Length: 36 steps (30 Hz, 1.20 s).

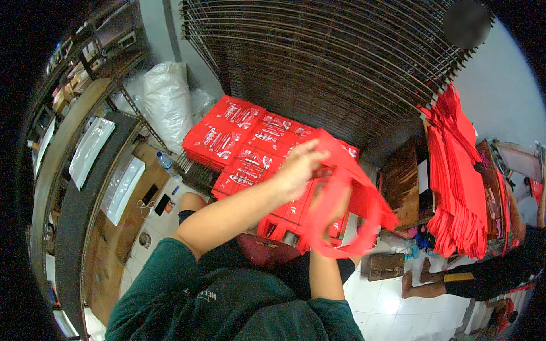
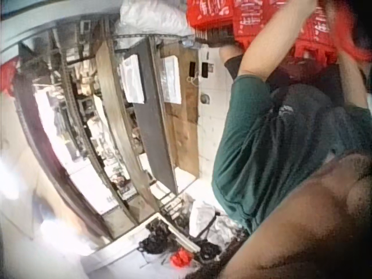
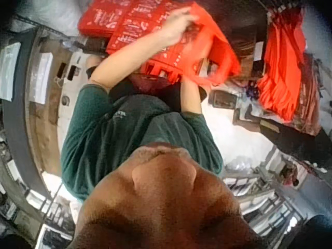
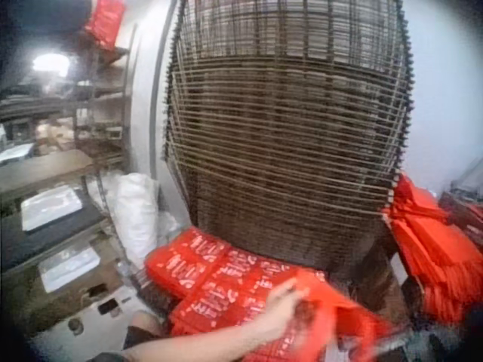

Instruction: The person sits on the floor and repeatedly picks up red tote bags, folds them, and places them into a neat stack. The person handles the bags one at a time, aligning them to form a growing pile.

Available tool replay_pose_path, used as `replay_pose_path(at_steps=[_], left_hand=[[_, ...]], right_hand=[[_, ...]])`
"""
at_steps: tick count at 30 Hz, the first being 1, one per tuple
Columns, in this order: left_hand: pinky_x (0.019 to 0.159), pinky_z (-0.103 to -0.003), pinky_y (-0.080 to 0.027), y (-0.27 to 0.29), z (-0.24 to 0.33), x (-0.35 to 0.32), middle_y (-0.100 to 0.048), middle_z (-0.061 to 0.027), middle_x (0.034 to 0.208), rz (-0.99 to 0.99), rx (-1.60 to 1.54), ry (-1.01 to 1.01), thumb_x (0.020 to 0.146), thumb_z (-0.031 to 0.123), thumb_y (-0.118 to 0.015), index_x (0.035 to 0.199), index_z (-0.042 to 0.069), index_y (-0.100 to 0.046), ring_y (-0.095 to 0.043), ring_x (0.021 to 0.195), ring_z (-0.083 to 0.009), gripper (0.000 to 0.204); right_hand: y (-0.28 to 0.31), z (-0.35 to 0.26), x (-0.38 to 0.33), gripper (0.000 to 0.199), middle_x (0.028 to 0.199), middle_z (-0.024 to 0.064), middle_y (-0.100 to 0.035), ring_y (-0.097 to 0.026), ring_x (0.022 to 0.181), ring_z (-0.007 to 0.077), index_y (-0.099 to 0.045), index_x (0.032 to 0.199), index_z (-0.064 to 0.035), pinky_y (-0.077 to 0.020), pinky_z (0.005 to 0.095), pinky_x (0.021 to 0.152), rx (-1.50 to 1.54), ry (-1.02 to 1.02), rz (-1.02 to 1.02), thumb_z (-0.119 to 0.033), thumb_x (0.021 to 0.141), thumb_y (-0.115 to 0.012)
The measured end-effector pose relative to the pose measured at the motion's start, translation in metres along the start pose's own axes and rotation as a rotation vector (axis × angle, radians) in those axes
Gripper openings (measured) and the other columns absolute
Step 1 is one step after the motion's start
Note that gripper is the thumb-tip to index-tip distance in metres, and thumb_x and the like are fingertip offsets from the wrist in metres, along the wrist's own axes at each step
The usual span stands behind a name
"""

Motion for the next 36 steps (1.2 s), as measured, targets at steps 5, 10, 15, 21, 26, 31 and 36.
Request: replay_pose_path(at_steps=[5,10,15,21,26,31,36], left_hand=[[0.065,-0.033,-0.052,0.072,0.050,-0.017,-0.059,-0.0092,0.095,0.190,-0.041,-0.023,0.082,0.010,-0.052,0.115,0.006,-0.044,-0.061,0.080,-0.0240,0.034],[0.065,-0.030,-0.052,0.150,0.062,-0.042,-0.059,-0.0076,0.091,0.300,-0.042,-0.029,0.082,0.011,-0.050,0.098,0.008,-0.052,-0.060,0.078,-0.0220,0.017],[0.067,-0.030,-0.052,0.199,0.046,-0.060,-0.059,-0.0053,0.092,0.370,-0.169,0.045,0.081,0.012,-0.051,0.100,0.010,-0.054,-0.058,0.078,-0.0187,0.019],[0.065,-0.026,-0.051,0.241,0.020,-0.079,-0.059,-0.0035,0.091,0.368,-0.151,0.103,0.083,0.015,-0.050,0.103,0.012,-0.053,-0.057,0.077,-0.0152,0.021],[0.072,-0.030,-0.051,0.247,0.006,-0.107,-0.058,-0.0050,0.103,0.275,-0.218,0.217,0.088,0.029,-0.051,0.113,0.010,-0.048,-0.060,0.085,-0.0165,0.032],[0.067,-0.028,-0.050,0.251,0.020,-0.106,-0.057,-0.0077,0.095,0.208,0.008,0.287,0.081,0.019,-0.066,0.108,0.003,-0.045,-0.061,0.082,-0.0157,0.037],[0.068,-0.031,-0.050,0.309,0.052,-0.016,-0.055,-0.0085,0.096,0.243,0.093,0.348,0.078,0.010,-0.064,0.107,0.002,-0.042,-0.060,0.077,-0.0166,0.037]], right_hand=[[-0.077,0.107,-0.119,0.053,0.111,0.0119,-0.058,-0.057,0.098,0.0251,-0.050,0.118,-0.0042,-0.0491,0.0406,0.076,1.502,-1.165,-0.173,-0.045,0.085,-0.044],[-0.084,0.114,-0.137,0.052,0.106,0.0121,-0.061,-0.059,0.094,0.0250,-0.055,0.107,-0.0020,-0.0498,0.0396,0.076,1.492,-1.327,-0.075,-0.046,0.087,-0.037],[-0.087,0.164,-0.148,0.035,0.102,0.0118,-0.062,-0.062,0.085,0.0264,-0.056,0.102,-0.0027,-0.0544,0.0330,0.064,1.315,-1.494,-0.101,-0.032,0.086,-0.046],[-0.077,0.130,-0.128,0.035,0.113,0.0090,-0.058,-0.057,0.101,0.0241,-0.053,0.110,-0.0070,-0.0501,0.0430,0.076,0.774,-1.437,-0.211,-0.029,0.083,-0.048],[-0.094,0.083,-0.105,0.067,0.135,0.0081,-0.040,-0.038,0.124,0.0223,-0.020,0.139,-0.0056,-0.0303,0.0442,0.101,0.707,-1.304,-0.454,-0.014,0.078,-0.047],[-0.121,0.093,-0.080,0.058,0.129,0.0131,-0.045,-0.048,0.115,0.0269,-0.031,0.133,-0.0018,-0.0398,0.0422,0.098,0.736,-1.206,-0.482,-0.005,0.076,-0.046],[-0.209,0.155,-0.037,0.059,0.130,0.0130,-0.045,-0.046,0.117,0.0252,-0.032,0.134,-0.0030,-0.0356,0.0410,0.101,0.475,-1.305,-0.490,-0.007,0.076,-0.044]])
Point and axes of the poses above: each hand's wrist, its own x-axis towards the middle knuckle, its own y-axis out of the back of the hand, z = x × y, the point moved 8 cm from there along x, towards the middle knuckle
